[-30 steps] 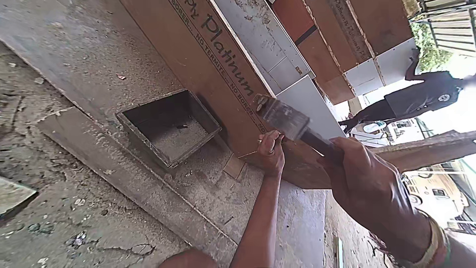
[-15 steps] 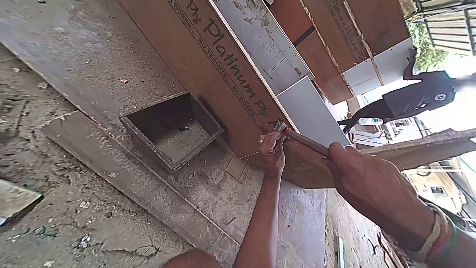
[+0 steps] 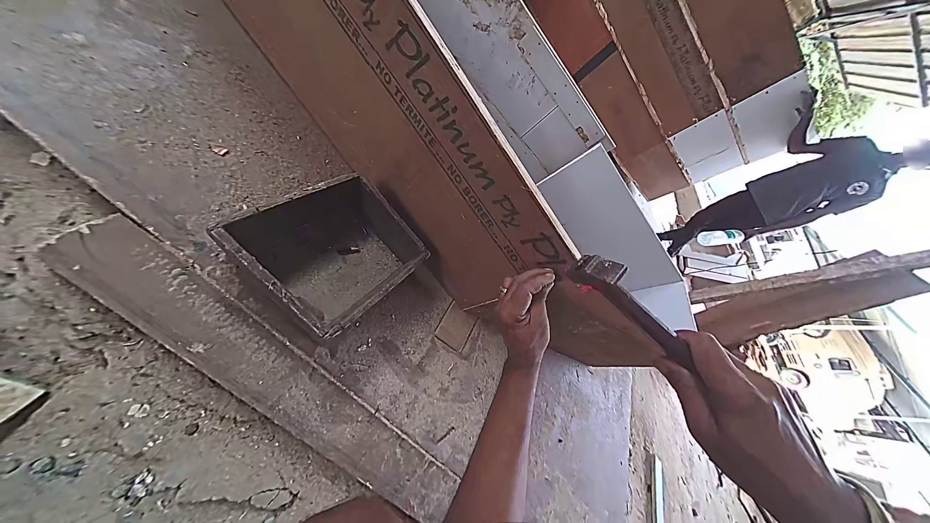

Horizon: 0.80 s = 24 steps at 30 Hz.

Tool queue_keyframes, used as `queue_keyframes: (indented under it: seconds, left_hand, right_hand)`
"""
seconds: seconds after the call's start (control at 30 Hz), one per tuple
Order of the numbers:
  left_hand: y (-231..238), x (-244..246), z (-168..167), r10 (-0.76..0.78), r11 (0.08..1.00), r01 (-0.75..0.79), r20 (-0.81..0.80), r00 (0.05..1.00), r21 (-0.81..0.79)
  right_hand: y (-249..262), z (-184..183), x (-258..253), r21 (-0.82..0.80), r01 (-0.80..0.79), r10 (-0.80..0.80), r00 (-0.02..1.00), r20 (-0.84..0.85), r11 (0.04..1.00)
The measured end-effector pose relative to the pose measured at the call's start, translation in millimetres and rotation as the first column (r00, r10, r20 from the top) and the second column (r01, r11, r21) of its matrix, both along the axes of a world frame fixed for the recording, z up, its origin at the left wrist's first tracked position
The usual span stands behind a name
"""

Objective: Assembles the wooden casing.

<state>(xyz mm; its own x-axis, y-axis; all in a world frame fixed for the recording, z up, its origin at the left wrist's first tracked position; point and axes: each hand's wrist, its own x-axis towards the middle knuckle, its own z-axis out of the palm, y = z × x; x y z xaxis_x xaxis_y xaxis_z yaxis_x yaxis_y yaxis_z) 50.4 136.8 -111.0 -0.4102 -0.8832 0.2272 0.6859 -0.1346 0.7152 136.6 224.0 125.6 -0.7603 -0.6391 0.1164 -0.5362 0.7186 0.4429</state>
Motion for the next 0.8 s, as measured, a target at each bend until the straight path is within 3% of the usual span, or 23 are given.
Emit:
queue_keyframes:
  seconds: [0.1,0.3,0.43,0.57,0.7,0.8]
  left_hand:
    - [-13,-18,11,0.005,1.0,-0.005,0.029,1.0,-0.021]
    - [-26,-23,19,-0.224,0.972,0.219,0.052,0.973,0.089]
    - [-35,-19,11,-0.291,0.952,0.293,-0.034,0.956,0.094]
    - [-36,-19,6,-0.294,0.944,0.305,-0.102,0.95,0.123]
    - [-36,-20,7,-0.34,0.926,0.352,-0.101,0.935,0.135]
    - [-37,-20,7,-0.362,0.919,0.368,-0.072,0.93,0.139]
  right_hand:
    - [-7,-1,-10,0.008,-0.021,0.021,1.0,0.022,1.0]
    - [-52,1,-22,-0.128,-0.044,0.053,0.997,0.064,0.991]
    - [-70,2,-17,0.014,-0.04,0.038,0.994,0.104,0.999]
    - [-81,15,-17,0.08,0.034,-0.057,0.949,0.31,0.996]
    - [-99,19,-20,-0.084,-0.167,0.177,0.975,0.134,0.982]
    - [-93,12,-26,0.016,-0.184,0.182,0.981,0.068,0.983]
